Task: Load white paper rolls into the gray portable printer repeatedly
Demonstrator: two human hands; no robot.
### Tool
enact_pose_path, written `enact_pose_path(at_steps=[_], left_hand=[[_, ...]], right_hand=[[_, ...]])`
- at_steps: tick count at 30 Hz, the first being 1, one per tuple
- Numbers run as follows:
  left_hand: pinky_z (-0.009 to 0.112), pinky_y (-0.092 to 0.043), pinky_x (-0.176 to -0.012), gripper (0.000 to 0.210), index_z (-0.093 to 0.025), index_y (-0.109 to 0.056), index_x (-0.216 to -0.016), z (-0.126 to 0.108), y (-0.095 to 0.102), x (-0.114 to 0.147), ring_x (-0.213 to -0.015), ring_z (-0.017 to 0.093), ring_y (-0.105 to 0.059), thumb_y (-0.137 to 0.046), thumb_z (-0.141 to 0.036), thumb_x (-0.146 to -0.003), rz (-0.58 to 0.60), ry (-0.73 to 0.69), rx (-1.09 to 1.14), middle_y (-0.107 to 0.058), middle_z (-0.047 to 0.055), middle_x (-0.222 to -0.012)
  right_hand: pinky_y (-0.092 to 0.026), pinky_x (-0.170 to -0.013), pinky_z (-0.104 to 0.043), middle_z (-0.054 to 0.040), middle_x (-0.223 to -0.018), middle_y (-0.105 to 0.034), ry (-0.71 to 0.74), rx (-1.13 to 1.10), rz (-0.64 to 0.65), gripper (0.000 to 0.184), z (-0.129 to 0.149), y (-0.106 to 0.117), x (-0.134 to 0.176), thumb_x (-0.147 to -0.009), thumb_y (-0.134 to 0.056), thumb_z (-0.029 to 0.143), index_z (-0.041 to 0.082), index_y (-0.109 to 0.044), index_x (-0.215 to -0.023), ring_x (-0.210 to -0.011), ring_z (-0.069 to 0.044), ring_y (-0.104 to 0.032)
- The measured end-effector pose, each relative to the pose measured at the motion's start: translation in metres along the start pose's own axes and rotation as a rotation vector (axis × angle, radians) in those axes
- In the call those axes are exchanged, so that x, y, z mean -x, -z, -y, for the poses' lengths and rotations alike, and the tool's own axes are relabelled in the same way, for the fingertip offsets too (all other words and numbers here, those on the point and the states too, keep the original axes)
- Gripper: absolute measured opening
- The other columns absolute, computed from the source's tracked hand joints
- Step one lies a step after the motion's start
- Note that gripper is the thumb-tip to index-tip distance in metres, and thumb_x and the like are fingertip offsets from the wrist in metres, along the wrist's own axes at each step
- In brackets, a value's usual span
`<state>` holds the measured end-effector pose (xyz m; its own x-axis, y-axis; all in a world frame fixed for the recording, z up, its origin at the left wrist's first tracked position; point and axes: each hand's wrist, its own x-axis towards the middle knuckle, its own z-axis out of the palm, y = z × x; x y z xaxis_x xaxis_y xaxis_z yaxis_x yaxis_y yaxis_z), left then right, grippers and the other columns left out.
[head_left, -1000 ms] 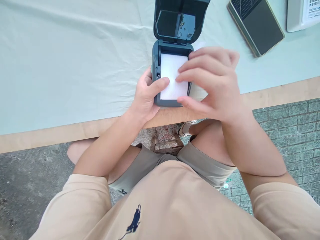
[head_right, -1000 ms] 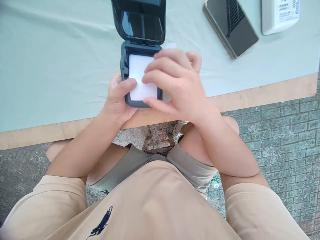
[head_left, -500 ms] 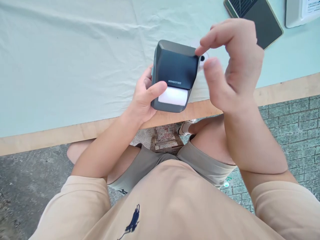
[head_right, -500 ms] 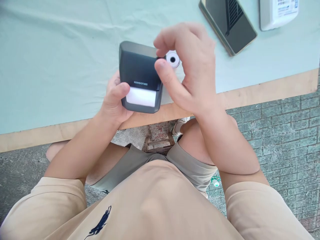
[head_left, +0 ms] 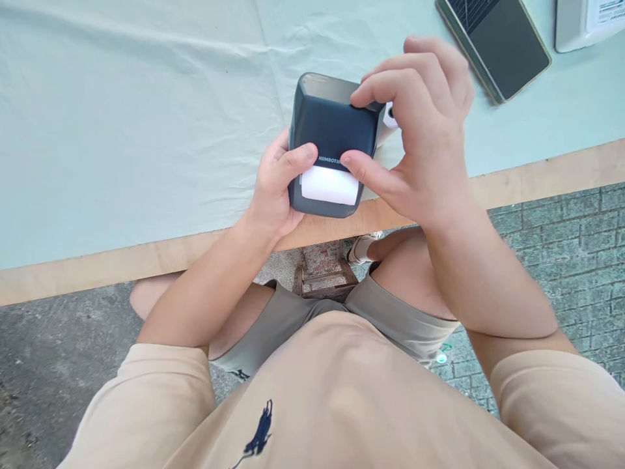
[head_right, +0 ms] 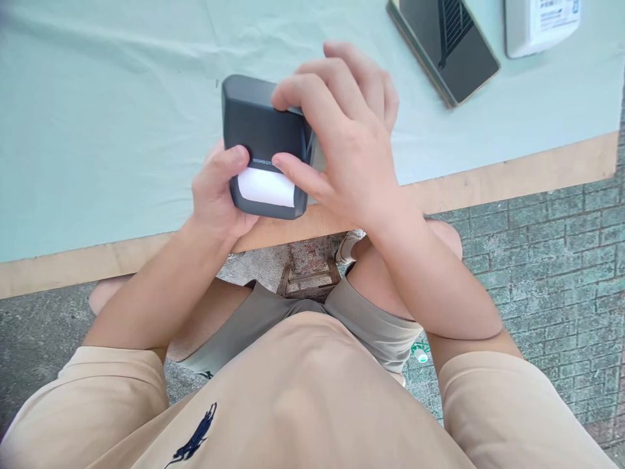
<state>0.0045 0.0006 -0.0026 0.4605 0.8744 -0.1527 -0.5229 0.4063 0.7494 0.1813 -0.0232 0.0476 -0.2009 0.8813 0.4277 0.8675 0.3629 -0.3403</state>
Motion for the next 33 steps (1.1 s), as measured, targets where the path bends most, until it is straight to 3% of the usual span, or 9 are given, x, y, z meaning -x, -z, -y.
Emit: enact_pose_path(at_steps=[6, 14, 16, 19, 21, 24, 27, 30, 33], left_hand=[[0.042, -0.057, -0.102, 0.042, -0.024, -0.07, -0.101, -0.006, -0.007, -0.001, -0.135, 0.031, -0.058, -0.047, -0.058, -0.098, -0.102, 0.067, -0.032, -0.075, 0.007, -0.106], [0.046, -0.045, -0.121, 0.026, -0.029, -0.07, -0.095, -0.003, -0.002, -0.008, -0.145, 0.031, -0.048, -0.051, -0.047, -0.1, -0.194, 0.114, 0.046, -0.078, 0.004, -0.108], [0.045, -0.045, -0.12, 0.031, -0.028, -0.07, -0.092, -0.002, -0.002, -0.009, -0.142, 0.03, -0.051, -0.045, -0.044, -0.103, -0.184, 0.091, 0.078, -0.078, 0.004, -0.109], [0.043, -0.051, -0.115, 0.04, -0.025, -0.07, -0.089, -0.002, -0.004, -0.009, -0.132, 0.029, -0.06, -0.037, -0.04, -0.106, -0.153, 0.092, 0.112, -0.077, 0.005, -0.111], [0.042, -0.055, -0.109, 0.039, -0.025, -0.069, -0.089, -0.002, -0.005, -0.009, -0.127, 0.028, -0.064, -0.037, -0.039, -0.107, -0.147, 0.101, 0.113, -0.077, 0.006, -0.108], [0.04, -0.059, -0.101, 0.039, -0.025, -0.069, -0.091, -0.001, -0.006, -0.007, -0.117, 0.026, -0.069, -0.038, -0.042, -0.107, -0.157, 0.101, 0.109, -0.076, 0.007, -0.105], [0.037, -0.061, -0.09, 0.039, -0.023, -0.07, -0.09, 0.0, -0.007, -0.006, -0.096, 0.022, -0.072, -0.042, -0.043, -0.106, -0.161, 0.07, 0.102, -0.075, 0.006, -0.1], [0.03, -0.061, -0.081, 0.035, -0.02, -0.072, -0.091, 0.003, -0.007, -0.006, -0.083, 0.016, -0.071, -0.046, -0.036, -0.107, -0.165, 0.018, 0.081, -0.072, 0.004, -0.087], [0.024, -0.06, -0.07, 0.034, -0.019, -0.073, -0.088, 0.006, -0.007, -0.007, -0.073, 0.013, -0.07, -0.049, -0.033, -0.106, -0.18, -0.006, 0.059, -0.069, 0.002, -0.078]], right_hand=[[-0.041, -0.114, -0.051, -0.0074, -0.135, -0.065, 0.067, -0.097, 0.048, 0.038, -0.001, 0.0, 0.002, -0.099, -0.044, 0.051, 0.027, -0.057, -0.126, -0.138, -0.029, -0.054], [-0.05, -0.106, -0.044, -0.0093, -0.137, -0.064, 0.155, -0.172, 0.136, 0.054, -0.011, 0.014, -0.004, -0.09, -0.067, 0.052, 0.025, -0.053, -0.134, -0.13, -0.028, -0.061], [-0.053, -0.096, -0.041, -0.0083, -0.122, -0.069, 0.178, -0.164, -0.01, 0.046, -0.013, 0.015, -0.005, -0.089, -0.069, 0.051, 0.022, -0.058, -0.124, -0.113, -0.026, -0.066], [-0.045, -0.069, -0.032, -0.0012, -0.083, -0.059, -0.012, -0.111, -0.405, 0.02, -0.009, 0.016, -0.005, -0.097, -0.06, 0.042, 0.023, -0.059, -0.092, -0.077, -0.016, -0.063], [-0.038, -0.061, -0.031, 0.0006, -0.072, -0.049, -0.116, -0.069, -0.46, 0.026, -0.003, 0.016, -0.006, -0.099, -0.055, 0.04, 0.023, -0.054, -0.08, -0.063, -0.012, -0.056], [-0.04, -0.06, -0.032, 0.0005, -0.08, -0.064, -0.081, -0.011, -0.088, 0.018, 0.007, 0.017, -0.012, -0.093, -0.057, 0.039, 0.025, -0.057, -0.082, -0.06, -0.013, -0.056], [-0.045, -0.068, -0.036, -0.0008, -0.103, -0.073, -0.17, 0.11, 0.308, 0.012, 0.014, 0.02, -0.023, -0.088, -0.056, 0.032, 0.028, -0.063, -0.098, -0.077, -0.02, -0.065], [-0.042, -0.069, -0.038, -0.0034, -0.115, -0.074, -0.246, 0.243, 0.529, 0.027, 0.021, 0.024, -0.031, -0.091, -0.053, 0.036, 0.031, -0.063, -0.116, -0.099, -0.029, -0.067], [-0.035, -0.063, -0.036, -0.0054, -0.114, -0.074, -0.29, 0.347, 0.648, 0.035, 0.031, 0.025, -0.034, -0.093, -0.049, 0.035, 0.032, -0.059, -0.126, -0.097, -0.032, -0.067]])
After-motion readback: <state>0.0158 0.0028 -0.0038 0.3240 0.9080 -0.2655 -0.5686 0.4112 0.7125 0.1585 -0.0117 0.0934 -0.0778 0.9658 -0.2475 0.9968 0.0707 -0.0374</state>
